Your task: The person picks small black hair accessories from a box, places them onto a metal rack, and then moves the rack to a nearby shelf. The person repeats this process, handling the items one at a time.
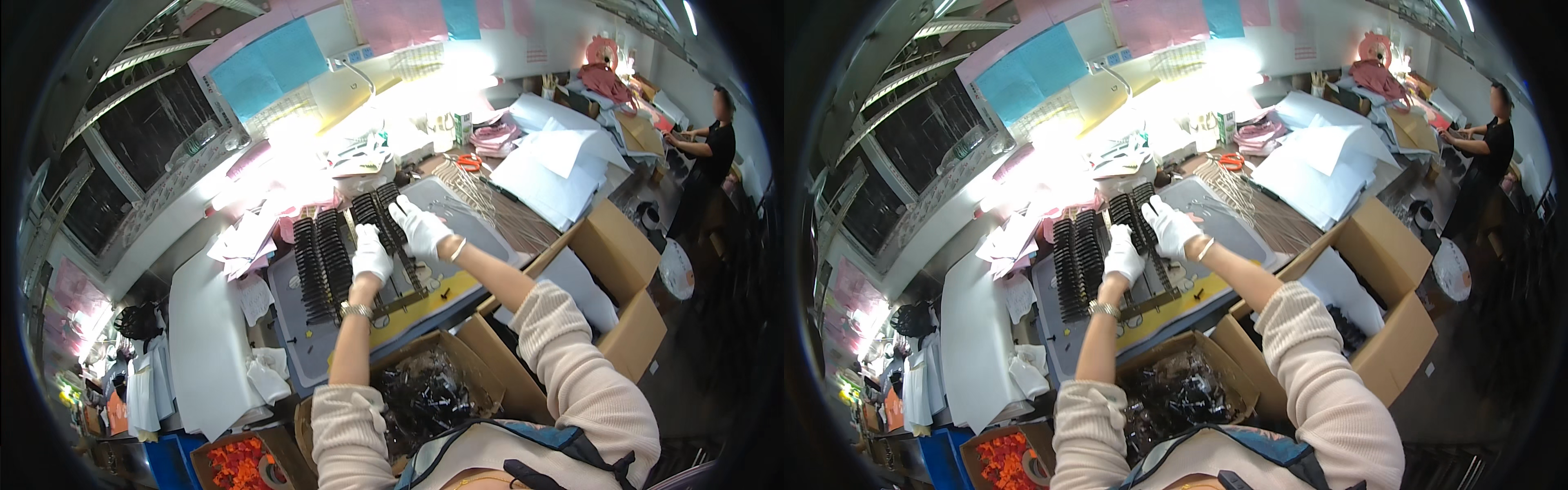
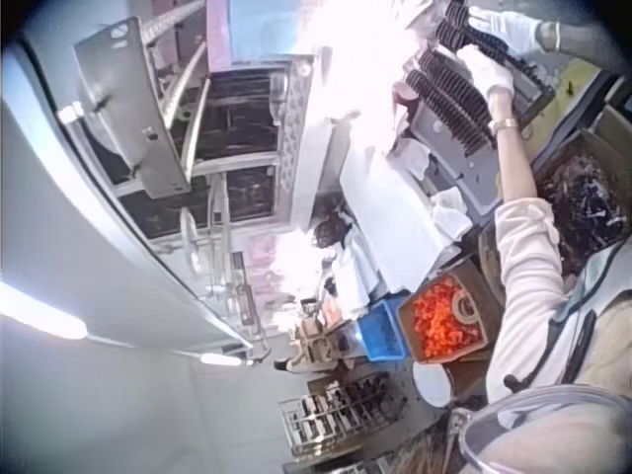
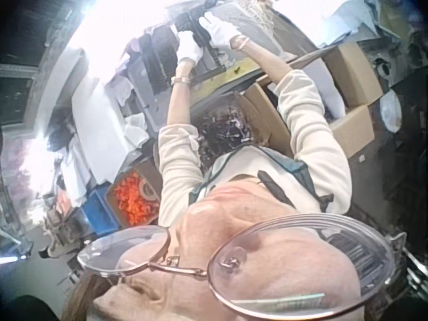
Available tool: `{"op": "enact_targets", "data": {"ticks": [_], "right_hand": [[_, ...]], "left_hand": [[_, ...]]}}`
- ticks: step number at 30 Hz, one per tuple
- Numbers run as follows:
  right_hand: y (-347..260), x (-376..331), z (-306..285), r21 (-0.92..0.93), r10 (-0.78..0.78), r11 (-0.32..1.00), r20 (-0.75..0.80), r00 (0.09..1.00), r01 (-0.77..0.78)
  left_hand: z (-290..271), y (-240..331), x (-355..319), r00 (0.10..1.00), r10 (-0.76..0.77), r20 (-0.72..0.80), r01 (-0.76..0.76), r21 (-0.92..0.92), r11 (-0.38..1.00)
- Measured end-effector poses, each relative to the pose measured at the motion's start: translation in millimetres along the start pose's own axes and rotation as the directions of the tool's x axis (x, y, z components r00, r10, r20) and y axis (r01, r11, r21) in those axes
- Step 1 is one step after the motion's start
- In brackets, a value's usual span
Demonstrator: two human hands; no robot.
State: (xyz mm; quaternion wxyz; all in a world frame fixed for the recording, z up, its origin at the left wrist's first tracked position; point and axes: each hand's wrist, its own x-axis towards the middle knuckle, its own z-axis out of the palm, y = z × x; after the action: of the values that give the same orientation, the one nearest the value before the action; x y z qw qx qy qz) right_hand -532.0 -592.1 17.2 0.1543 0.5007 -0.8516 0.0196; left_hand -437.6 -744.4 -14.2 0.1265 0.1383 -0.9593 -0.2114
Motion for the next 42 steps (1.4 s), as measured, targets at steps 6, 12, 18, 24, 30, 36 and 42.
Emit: {"op": "enact_targets", "data": {"ticks": [6,12,18,24,30,36,42], "right_hand": [[-15.6,-3.3,7.1,0.150,0.068,0.988,-0.157,0.985,-0.044],[43.8,37.3,-14.9,0.500,-0.103,0.865,0.256,0.961,-0.041],[37.6,11.3,10.0,0.502,0.012,0.864,0.054,0.998,-0.037],[42.9,36.0,-16.3,0.502,-0.148,0.865,0.279,0.949,-0.013],[67.8,62.1,46.0,0.554,-0.302,0.821,0.213,0.929,0.140],[20.2,5.2,68.8,0.708,-0.063,0.657,-0.291,0.955,0.259],[4.0,-6.0,59.9,0.640,-0.009,0.763,-0.135,0.991,0.094]], "left_hand": [[21.6,-2.2,0.3,0.969,0.025,-0.247,0.015,0.159,0.987],[-34.5,11.5,59.3,0.923,0.161,0.351,-0.180,0.024,0.983],[1.3,23.1,28.8,0.991,-0.043,-0.128,0.054,0.084,0.995],[-35.8,26.8,47.0,0.985,0.056,0.163,-0.125,0.453,0.883],[-8.6,2.5,88.2,0.772,0.397,0.497,-0.487,0.060,0.871],[33.7,-29.5,59.3,0.926,0.273,0.262,-0.272,-0.043,0.961],[42.7,-33.1,60.5,0.958,0.177,0.227,-0.176,-0.027,0.984]]}}
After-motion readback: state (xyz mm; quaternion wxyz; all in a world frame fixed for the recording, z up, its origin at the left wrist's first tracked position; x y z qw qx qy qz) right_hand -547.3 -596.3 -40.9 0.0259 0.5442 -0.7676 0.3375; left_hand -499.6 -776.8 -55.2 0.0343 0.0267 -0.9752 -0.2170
